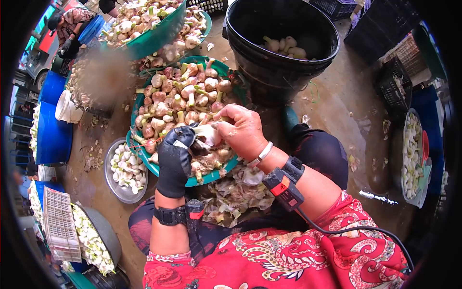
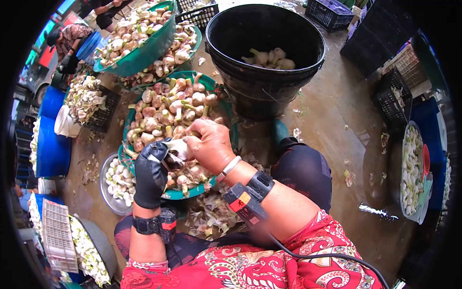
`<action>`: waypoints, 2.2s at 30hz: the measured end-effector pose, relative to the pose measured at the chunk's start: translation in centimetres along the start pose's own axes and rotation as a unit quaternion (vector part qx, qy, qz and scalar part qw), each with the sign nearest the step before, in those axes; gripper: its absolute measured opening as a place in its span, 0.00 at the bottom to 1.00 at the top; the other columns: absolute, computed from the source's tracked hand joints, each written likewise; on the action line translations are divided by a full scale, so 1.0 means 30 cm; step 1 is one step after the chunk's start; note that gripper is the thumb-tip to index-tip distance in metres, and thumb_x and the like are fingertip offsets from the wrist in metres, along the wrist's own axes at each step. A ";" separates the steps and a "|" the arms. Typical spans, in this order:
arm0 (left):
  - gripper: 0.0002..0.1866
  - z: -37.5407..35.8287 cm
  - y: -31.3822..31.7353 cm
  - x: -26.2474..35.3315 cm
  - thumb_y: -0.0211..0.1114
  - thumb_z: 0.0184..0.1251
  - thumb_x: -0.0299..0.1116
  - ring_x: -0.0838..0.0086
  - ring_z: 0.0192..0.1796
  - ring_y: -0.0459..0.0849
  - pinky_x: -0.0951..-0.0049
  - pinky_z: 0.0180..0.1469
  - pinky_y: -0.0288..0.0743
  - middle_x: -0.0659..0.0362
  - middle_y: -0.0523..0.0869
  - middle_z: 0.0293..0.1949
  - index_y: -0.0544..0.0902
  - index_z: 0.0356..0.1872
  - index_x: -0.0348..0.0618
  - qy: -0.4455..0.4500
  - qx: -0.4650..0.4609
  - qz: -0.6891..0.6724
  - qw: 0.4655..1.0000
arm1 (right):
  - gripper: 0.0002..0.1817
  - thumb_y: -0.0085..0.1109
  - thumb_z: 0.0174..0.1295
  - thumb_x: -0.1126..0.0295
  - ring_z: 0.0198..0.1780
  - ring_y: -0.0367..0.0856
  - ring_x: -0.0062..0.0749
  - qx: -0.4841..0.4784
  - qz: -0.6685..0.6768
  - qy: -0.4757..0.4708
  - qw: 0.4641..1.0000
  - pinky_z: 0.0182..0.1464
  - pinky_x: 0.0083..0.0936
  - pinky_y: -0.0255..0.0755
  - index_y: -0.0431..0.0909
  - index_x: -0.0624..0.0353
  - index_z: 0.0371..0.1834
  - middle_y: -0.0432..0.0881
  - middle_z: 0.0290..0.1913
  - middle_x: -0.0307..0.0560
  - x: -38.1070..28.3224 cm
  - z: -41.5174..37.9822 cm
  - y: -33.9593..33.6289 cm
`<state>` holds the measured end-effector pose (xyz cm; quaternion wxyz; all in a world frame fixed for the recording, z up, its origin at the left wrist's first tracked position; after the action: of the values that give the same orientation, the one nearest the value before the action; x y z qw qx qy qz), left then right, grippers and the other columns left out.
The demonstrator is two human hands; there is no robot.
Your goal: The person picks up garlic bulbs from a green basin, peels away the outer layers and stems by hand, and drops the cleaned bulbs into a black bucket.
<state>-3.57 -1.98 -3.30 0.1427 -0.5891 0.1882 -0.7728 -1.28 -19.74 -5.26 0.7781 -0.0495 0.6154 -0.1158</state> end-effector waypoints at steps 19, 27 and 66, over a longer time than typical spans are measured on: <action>0.26 -0.109 0.028 -0.026 0.56 0.69 0.31 0.70 0.44 0.85 0.74 0.46 0.79 0.51 0.85 0.47 0.67 0.65 0.33 -0.051 -0.217 -0.072 0.972 | 0.04 0.58 0.58 0.79 0.29 0.84 0.28 0.020 0.397 0.256 0.881 0.32 0.22 0.80 0.78 0.65 0.35 0.82 0.31 0.47 0.076 0.056 -0.177; 0.37 -0.043 0.136 0.026 0.67 0.60 0.32 0.72 0.57 0.76 0.72 0.56 0.74 0.55 0.75 0.57 0.61 0.70 0.36 -0.222 -0.066 -0.347 0.909 | 0.04 0.60 0.57 0.79 0.31 0.84 0.26 -0.092 0.398 0.266 0.873 0.33 0.23 0.81 0.76 0.63 0.34 0.82 0.30 0.44 0.023 -0.066 -0.050; 0.27 -0.048 0.059 0.160 0.73 0.49 0.32 0.70 0.46 0.86 0.75 0.47 0.80 0.55 0.85 0.49 0.80 0.54 0.42 -0.034 -0.030 -0.174 0.984 | 0.12 0.52 0.69 0.64 0.20 0.65 0.18 -0.299 0.417 0.265 0.816 0.22 0.18 0.59 0.74 0.57 0.28 0.69 0.20 0.34 -0.110 -0.080 -0.052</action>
<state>-6.22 -5.51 -0.34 -0.0049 -0.6427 0.1007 -0.7594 -4.49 -20.30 -2.36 0.5052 0.0149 0.7641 0.4008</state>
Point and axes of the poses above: each hand's wrist, its own z-axis towards the middle knuckle, its own y-axis out of the palm, x = y × z, the point moved 4 cm from there along z, towards the middle knuckle
